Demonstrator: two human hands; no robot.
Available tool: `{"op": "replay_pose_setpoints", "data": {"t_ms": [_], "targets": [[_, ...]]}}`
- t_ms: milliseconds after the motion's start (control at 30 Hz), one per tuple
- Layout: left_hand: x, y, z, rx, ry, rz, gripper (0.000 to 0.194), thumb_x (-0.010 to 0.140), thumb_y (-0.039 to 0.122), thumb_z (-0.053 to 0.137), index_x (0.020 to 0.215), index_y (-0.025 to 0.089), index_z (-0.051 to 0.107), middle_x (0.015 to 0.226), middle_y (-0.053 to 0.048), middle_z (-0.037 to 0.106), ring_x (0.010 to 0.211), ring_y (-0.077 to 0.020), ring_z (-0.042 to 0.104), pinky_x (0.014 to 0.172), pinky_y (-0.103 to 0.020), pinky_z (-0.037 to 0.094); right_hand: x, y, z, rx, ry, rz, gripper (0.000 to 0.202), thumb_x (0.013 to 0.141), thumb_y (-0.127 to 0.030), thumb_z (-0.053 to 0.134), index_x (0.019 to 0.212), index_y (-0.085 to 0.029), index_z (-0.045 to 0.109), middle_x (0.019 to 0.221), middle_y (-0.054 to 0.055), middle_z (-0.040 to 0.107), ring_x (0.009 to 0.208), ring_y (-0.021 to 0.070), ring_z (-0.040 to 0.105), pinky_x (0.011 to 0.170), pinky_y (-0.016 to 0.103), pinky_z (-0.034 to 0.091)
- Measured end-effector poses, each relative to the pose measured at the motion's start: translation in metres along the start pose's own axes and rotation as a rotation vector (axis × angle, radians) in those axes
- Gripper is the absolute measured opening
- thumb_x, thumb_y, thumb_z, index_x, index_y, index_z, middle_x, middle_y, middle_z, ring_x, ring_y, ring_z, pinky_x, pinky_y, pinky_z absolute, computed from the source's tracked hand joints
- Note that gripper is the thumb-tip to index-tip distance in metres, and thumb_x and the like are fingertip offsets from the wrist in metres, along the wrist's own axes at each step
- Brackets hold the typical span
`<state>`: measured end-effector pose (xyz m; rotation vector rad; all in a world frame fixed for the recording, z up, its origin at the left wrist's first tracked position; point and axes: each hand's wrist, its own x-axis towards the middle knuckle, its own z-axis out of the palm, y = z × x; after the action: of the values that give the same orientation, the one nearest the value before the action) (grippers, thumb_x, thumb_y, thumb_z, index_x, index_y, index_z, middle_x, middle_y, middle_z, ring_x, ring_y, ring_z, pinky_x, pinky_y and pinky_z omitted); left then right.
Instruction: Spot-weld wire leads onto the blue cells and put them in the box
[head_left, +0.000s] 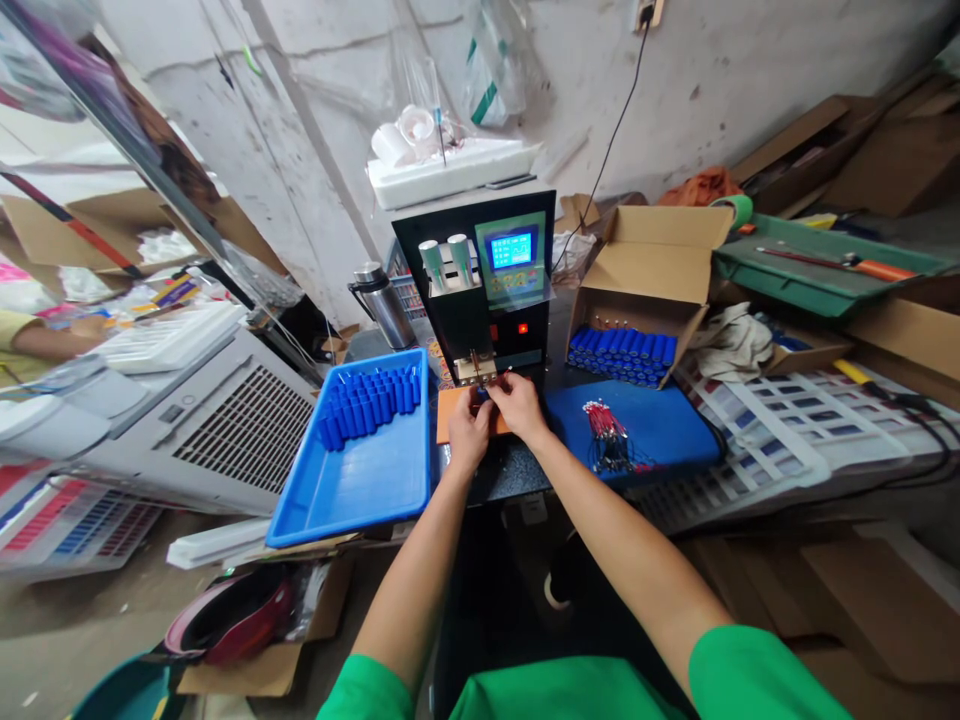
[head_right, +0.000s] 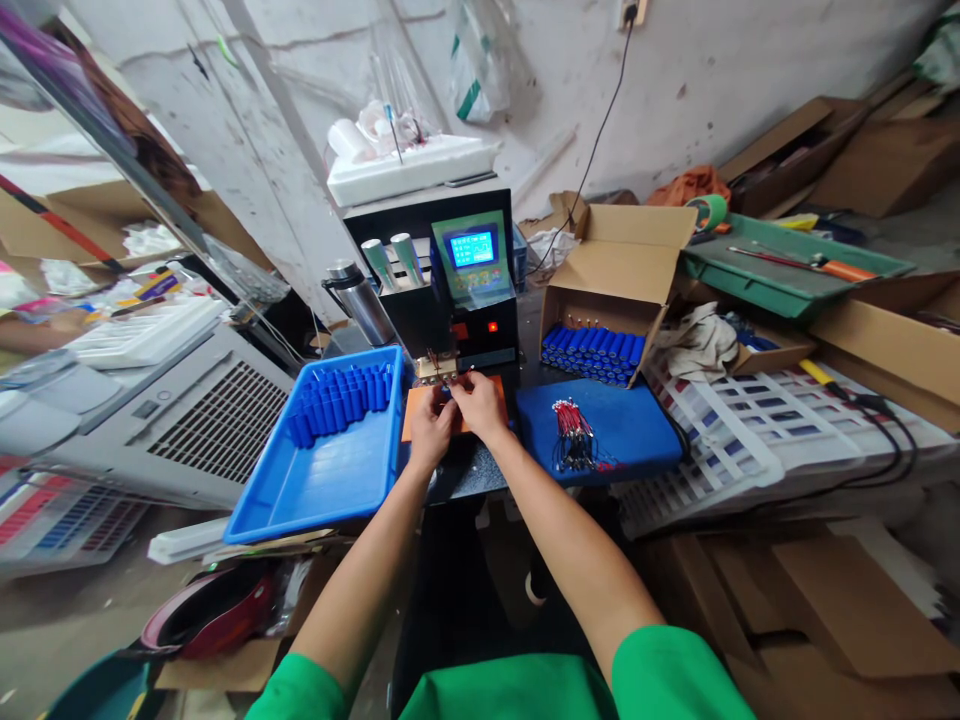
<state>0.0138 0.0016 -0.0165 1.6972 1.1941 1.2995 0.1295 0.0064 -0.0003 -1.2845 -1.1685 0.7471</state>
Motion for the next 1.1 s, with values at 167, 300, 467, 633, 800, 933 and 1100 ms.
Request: {"op": "replay_pose_setpoints", "data": {"t_ms": [167,300,467,633,800,933,1100], "targets": [[0.000,0.001,-0.001,-0.010,-0.015,0.012,0.025,0.088,0.029,0.057,0.110,0.018,0.063,0.099,-0.005,0.070,0.084,-0.0163,0.065,0.079,-0.028,0.051,0.000,-0.001,-0.001,-0.007,-0.008,0.001,0.017,0.081,-0.036,0.062,0.076,-0.019,0.065,0.079,0.005,0.073,0.075,0.0206,0.065,0.072,0.030,0.048],[0.000,0.000,-0.001,0.029,0.001,0.012,0.024,0.089,0.030,0.058,0.109,0.018,0.064,0.098,-0.005,0.070,0.086,-0.0166,0.065,0.081,-0.028,0.050,0.001,0.001,-0.002,0.004,-0.019,-0.001,0.019,0.081,-0.038,0.061,0.077,-0.019,0.065,0.079,0.005,0.072,0.074,0.0195,0.064,0.072,0.029,0.048],[0.000,0.001,0.000,0.027,0.002,0.017,0.023,0.089,0.030,0.058,0.108,0.018,0.063,0.097,-0.005,0.070,0.082,-0.0164,0.065,0.078,-0.029,0.050,0.002,0.009,-0.008,0.077,-0.070,-0.013,0.020,0.080,-0.038,0.061,0.079,-0.019,0.065,0.079,0.004,0.071,0.074,0.0192,0.064,0.071,0.029,0.048],[0.000,0.004,-0.001,0.048,0.011,0.028,0.020,0.087,0.029,0.059,0.102,0.017,0.063,0.095,-0.006,0.070,0.083,-0.0166,0.064,0.077,-0.028,0.049,-0.001,0.012,-0.017,0.018,-0.151,-0.027,0.019,0.077,-0.037,0.063,0.073,-0.018,0.064,0.074,0.003,0.069,0.071,0.0178,0.062,0.069,0.029,0.046],[0.001,0.005,-0.002,0.056,0.014,0.039,0.018,0.087,0.029,0.059,0.100,0.018,0.063,0.090,-0.004,0.069,0.080,-0.0162,0.063,0.074,-0.028,0.049,-0.003,0.012,-0.020,-0.003,-0.146,-0.020,0.023,0.075,-0.038,0.063,0.060,-0.019,0.060,0.058,0.000,0.062,0.060,0.0156,0.056,0.059,0.026,0.042],[0.001,0.005,-0.002,0.036,0.017,0.044,0.017,0.085,0.029,0.062,0.097,0.018,0.063,0.086,-0.003,0.067,0.078,-0.0154,0.062,0.075,-0.028,0.049,-0.004,0.012,-0.024,0.131,-0.223,0.090,0.033,0.071,-0.047,0.065,0.055,-0.020,0.054,0.044,-0.004,0.049,0.042,0.0103,0.043,0.042,0.022,0.032],[0.003,0.005,-0.002,0.008,0.008,0.022,0.016,0.082,0.031,0.065,0.090,0.017,0.063,0.080,-0.002,0.066,0.075,-0.0145,0.061,0.074,-0.028,0.050,-0.004,0.008,-0.031,0.245,-0.275,0.187,0.040,0.064,-0.053,0.072,0.055,-0.018,0.056,0.043,-0.005,0.049,0.035,0.0065,0.038,0.035,0.019,0.027]]}}
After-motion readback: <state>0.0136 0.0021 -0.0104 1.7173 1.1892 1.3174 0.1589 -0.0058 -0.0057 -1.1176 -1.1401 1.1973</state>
